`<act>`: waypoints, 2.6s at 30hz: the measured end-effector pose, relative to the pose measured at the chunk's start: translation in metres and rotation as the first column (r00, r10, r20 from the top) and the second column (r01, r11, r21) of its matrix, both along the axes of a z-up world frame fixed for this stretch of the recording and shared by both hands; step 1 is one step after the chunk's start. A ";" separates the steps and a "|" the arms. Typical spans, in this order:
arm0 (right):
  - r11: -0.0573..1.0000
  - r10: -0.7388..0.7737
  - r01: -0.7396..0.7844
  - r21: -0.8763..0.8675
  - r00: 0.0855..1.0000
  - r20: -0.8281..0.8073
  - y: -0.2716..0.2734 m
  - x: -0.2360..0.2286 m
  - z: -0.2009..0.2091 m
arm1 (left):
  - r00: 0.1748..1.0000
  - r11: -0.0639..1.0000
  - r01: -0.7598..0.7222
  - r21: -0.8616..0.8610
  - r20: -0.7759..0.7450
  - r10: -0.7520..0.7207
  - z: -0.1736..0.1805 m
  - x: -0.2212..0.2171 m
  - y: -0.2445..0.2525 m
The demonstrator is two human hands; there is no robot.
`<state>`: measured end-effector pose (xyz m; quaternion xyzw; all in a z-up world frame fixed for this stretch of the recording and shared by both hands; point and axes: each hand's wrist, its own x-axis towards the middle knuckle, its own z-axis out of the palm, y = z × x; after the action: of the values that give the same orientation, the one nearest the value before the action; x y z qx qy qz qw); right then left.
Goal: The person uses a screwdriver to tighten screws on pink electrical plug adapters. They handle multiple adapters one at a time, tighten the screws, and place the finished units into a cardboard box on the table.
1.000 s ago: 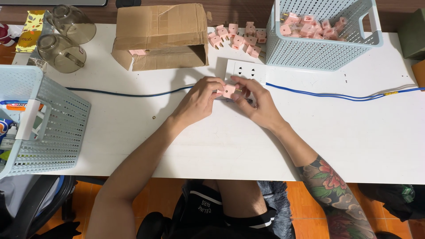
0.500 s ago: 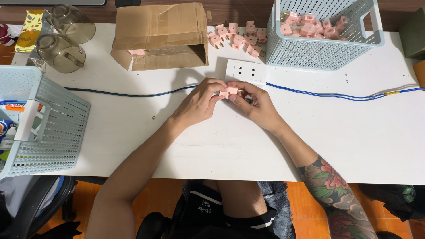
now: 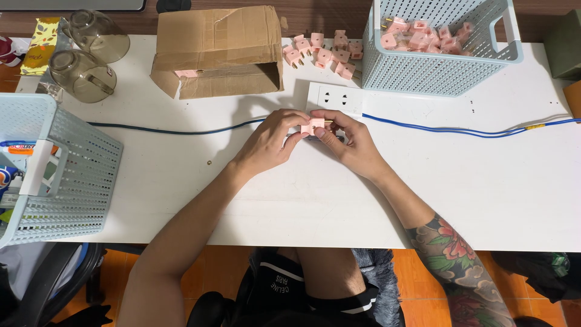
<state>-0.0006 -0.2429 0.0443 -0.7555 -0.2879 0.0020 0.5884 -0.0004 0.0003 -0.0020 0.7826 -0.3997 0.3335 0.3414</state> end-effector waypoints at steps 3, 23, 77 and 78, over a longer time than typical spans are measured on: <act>1.000 -0.002 0.002 -0.009 1.000 -0.013 0.000 0.000 0.000 | 1.000 1.000 0.002 -0.011 -0.030 -0.002 -0.007 0.003 0.002; 0.975 -0.021 0.072 -0.209 0.971 0.239 0.067 0.021 0.017 | 0.510 0.598 -0.558 0.575 -0.330 0.794 -0.046 0.036 0.058; 0.961 -0.101 0.184 -0.207 0.929 0.355 0.254 0.163 -0.076 | 0.478 0.508 -0.566 0.649 -0.244 0.844 -0.057 0.035 0.051; 0.960 -0.096 0.181 -0.212 0.928 0.360 0.256 0.163 -0.077 | 0.474 0.498 -0.572 0.652 -0.232 0.849 -0.057 0.035 0.051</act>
<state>0.1626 0.0133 -0.0330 -0.8284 -0.3302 -0.1378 0.4309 0.0344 0.0515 -0.0593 0.9930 0.0205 0.1059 0.0480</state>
